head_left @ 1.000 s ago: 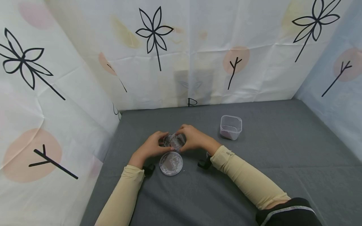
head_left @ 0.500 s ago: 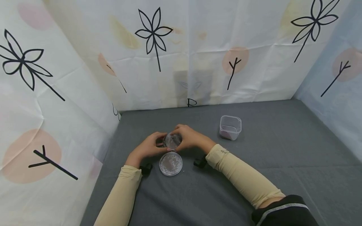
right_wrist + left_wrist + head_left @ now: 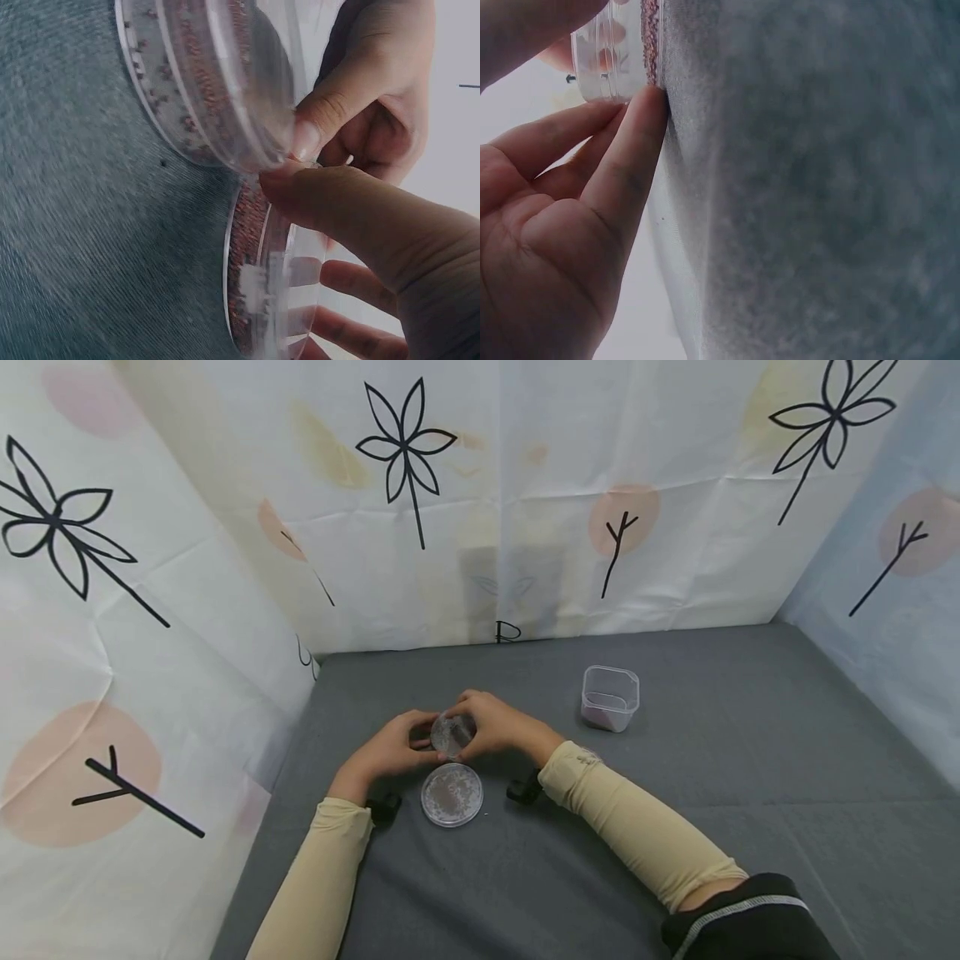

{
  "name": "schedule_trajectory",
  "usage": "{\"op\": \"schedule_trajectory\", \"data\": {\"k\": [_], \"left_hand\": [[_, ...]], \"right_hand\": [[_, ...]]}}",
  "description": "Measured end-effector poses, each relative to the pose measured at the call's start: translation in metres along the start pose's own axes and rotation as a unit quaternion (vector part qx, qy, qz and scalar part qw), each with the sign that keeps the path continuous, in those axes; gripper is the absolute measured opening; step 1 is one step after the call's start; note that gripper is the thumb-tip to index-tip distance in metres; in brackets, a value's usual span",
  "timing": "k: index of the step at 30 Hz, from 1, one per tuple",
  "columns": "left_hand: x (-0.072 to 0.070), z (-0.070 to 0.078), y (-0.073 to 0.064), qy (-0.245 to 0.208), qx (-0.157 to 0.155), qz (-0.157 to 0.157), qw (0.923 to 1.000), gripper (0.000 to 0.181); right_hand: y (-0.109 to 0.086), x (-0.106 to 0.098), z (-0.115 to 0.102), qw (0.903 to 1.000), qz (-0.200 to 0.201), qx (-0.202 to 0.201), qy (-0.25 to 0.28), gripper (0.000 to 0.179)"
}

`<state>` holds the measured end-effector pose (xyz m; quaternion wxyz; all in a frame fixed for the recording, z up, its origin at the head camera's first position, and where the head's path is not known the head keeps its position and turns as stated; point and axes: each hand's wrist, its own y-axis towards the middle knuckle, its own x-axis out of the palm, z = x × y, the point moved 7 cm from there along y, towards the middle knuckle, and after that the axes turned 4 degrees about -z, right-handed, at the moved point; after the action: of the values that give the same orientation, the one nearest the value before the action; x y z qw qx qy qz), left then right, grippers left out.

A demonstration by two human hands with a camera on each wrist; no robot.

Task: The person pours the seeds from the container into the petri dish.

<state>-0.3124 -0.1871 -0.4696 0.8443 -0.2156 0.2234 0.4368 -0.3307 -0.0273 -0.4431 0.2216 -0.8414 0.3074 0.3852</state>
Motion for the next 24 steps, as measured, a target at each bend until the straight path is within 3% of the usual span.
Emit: {"op": "schedule_trajectory", "data": {"k": [24], "left_hand": [[-0.0013, 0.0033, -0.0028, 0.010, -0.002, -0.008, 0.9999, 0.078]], "right_hand": [[0.0032, 0.0028, 0.0010, 0.9999, -0.009, 0.001, -0.015, 0.075]]}}
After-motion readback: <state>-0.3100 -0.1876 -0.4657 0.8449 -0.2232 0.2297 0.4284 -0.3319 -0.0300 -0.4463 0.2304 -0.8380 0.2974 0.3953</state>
